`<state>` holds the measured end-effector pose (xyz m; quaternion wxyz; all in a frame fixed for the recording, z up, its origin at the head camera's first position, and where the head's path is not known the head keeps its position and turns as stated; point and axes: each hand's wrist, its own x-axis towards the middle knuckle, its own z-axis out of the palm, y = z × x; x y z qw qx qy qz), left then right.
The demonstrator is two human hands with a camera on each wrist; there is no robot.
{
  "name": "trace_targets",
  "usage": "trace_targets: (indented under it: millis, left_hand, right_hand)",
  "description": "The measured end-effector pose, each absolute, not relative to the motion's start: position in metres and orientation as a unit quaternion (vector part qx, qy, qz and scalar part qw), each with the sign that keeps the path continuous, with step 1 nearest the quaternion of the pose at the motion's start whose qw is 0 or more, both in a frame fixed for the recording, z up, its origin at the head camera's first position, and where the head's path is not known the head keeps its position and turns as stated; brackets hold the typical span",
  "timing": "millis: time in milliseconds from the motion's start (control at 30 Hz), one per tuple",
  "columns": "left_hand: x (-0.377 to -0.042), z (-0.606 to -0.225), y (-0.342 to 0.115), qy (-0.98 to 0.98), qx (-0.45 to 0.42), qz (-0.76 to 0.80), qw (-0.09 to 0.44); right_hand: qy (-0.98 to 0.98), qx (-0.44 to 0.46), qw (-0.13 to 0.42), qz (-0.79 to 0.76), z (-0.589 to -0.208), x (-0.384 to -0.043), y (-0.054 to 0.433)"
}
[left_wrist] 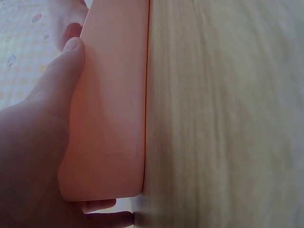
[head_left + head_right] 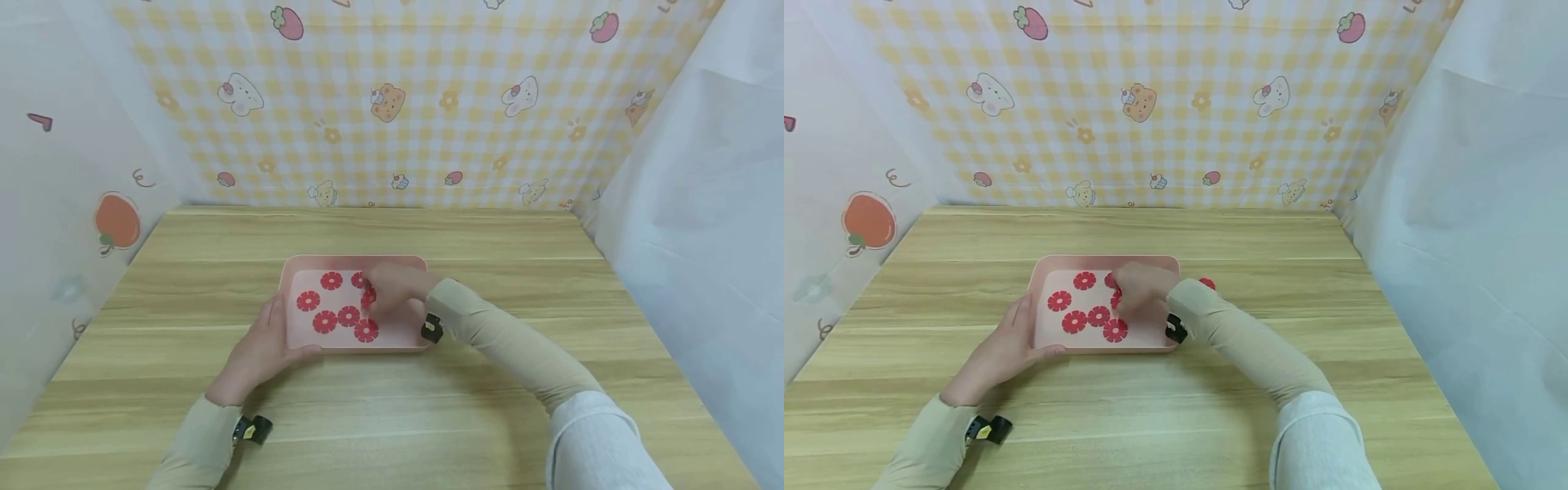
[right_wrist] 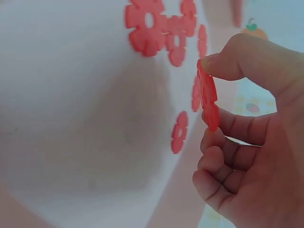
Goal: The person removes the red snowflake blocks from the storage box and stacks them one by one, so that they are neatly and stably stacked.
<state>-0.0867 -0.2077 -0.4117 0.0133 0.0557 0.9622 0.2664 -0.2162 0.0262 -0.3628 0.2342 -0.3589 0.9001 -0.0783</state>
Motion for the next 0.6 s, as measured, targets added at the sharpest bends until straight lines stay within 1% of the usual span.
trace_targets:
  millis: [300, 600]
  left_hand:
    - [-0.087, -0.414, -0.208, 0.963, 0.055, 0.262, 0.011]
    - [-0.086, -0.413, -0.207, 0.963, 0.059, 0.263, 0.01]
  right_hand:
    - [0.905, -0.349, 0.208, -0.13, -0.35, -0.22, 0.039]
    - [0.911, -0.334, 0.179, -0.163, -0.34, -0.225, 0.065]
